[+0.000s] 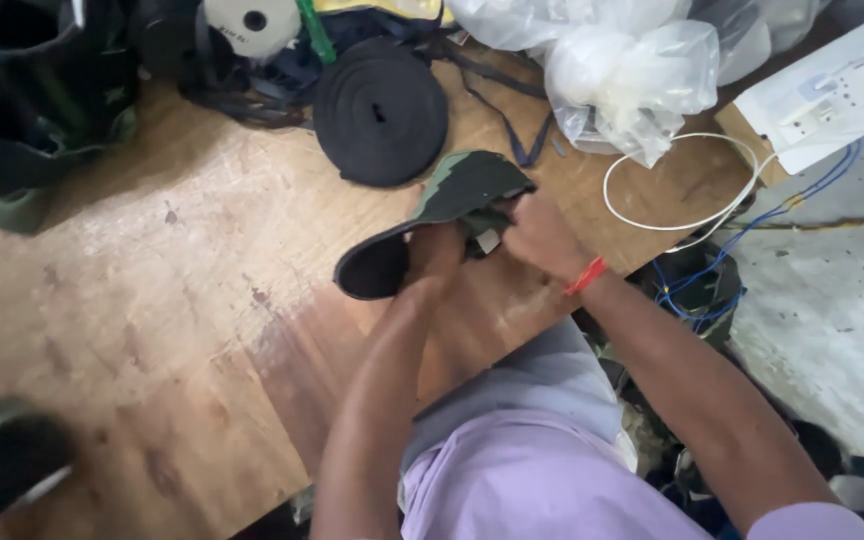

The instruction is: The person sits at a workbench and turns fabric shoe uppers right-side out, working their hands inside each upper and pulling the material through, then setting finished uppers aside and picking up the next one. They repeat this for several uppers one at a time.

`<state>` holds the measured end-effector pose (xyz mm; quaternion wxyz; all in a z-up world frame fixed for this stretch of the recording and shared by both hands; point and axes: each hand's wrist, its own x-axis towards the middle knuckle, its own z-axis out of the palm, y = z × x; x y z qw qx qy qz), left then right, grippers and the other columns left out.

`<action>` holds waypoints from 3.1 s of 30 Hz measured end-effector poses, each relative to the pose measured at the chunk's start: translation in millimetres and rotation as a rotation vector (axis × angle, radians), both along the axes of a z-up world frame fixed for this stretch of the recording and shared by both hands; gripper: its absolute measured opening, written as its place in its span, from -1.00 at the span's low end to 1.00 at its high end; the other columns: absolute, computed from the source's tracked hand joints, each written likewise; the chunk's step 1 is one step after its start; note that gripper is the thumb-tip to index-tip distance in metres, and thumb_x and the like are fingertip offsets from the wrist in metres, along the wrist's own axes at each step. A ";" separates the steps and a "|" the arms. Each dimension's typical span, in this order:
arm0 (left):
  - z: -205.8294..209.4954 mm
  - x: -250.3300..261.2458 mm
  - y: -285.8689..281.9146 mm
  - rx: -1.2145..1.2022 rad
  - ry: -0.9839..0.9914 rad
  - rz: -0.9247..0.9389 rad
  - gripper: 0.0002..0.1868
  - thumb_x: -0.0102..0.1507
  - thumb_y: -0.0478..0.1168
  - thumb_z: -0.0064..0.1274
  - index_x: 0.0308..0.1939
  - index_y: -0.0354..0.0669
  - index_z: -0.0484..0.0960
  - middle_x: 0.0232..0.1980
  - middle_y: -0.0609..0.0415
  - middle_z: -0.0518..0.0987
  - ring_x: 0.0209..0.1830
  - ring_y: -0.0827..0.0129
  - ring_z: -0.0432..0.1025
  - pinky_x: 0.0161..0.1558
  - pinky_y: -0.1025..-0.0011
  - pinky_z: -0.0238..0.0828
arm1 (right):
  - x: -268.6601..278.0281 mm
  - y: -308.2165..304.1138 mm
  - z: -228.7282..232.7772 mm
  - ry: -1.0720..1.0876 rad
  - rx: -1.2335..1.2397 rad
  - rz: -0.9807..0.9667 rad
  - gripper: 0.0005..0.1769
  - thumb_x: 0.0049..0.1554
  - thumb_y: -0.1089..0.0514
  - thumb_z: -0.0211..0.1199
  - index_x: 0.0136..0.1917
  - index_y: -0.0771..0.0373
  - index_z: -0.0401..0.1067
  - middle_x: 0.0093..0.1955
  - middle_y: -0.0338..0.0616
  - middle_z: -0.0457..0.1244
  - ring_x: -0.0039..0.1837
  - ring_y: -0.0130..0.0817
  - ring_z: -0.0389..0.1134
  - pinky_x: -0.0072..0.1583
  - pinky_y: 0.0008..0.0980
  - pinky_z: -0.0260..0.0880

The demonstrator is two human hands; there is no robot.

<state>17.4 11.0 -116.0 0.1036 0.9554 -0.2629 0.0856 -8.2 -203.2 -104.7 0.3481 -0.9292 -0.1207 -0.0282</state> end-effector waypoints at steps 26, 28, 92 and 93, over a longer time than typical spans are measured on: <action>3.8 16.1 27.4 0.190 0.044 -0.294 -0.58 0.40 -0.30 -0.16 0.33 -0.37 0.47 0.34 -0.42 0.45 0.37 -0.25 0.31 0.49 -0.03 0.16 | -23.2 15.7 2.5 -0.372 -0.458 0.235 -0.63 0.24 -0.02 0.09 0.11 0.23 0.54 0.09 -0.01 0.39 0.18 -0.04 0.38 0.29 -0.08 0.32; 0.1 4.0 26.5 0.138 0.067 -0.279 -0.57 0.40 -0.29 -0.16 0.34 -0.38 0.46 0.35 -0.43 0.44 0.38 -0.26 0.30 0.48 -0.03 0.16 | -31.6 16.8 11.9 -0.460 -0.341 0.201 -0.57 0.27 -0.08 0.07 0.18 0.24 0.53 0.17 0.01 0.37 0.30 0.00 0.35 0.41 -0.07 0.24; 49.3 -45.2 -7.7 -0.414 0.082 -0.114 -0.39 0.34 -0.15 -0.07 0.45 -0.32 0.33 0.36 -0.27 0.44 0.38 -0.13 0.32 0.36 0.04 0.25 | -19.8 21.5 105.9 -0.278 -0.010 -0.055 -0.72 0.26 0.11 0.26 0.21 0.21 0.52 0.16 0.07 0.39 0.18 0.04 0.42 0.18 -0.13 0.40; 62.0 -46.9 -6.3 -0.511 0.051 -0.009 -0.35 0.34 -0.06 0.01 0.44 -0.33 0.32 0.32 -0.28 0.44 0.35 -0.14 0.32 0.37 0.03 0.22 | -22.4 19.3 89.2 -0.042 0.037 -0.106 -0.71 0.34 0.02 0.26 0.17 0.29 0.53 0.10 0.14 0.39 0.15 0.04 0.44 0.15 -0.13 0.40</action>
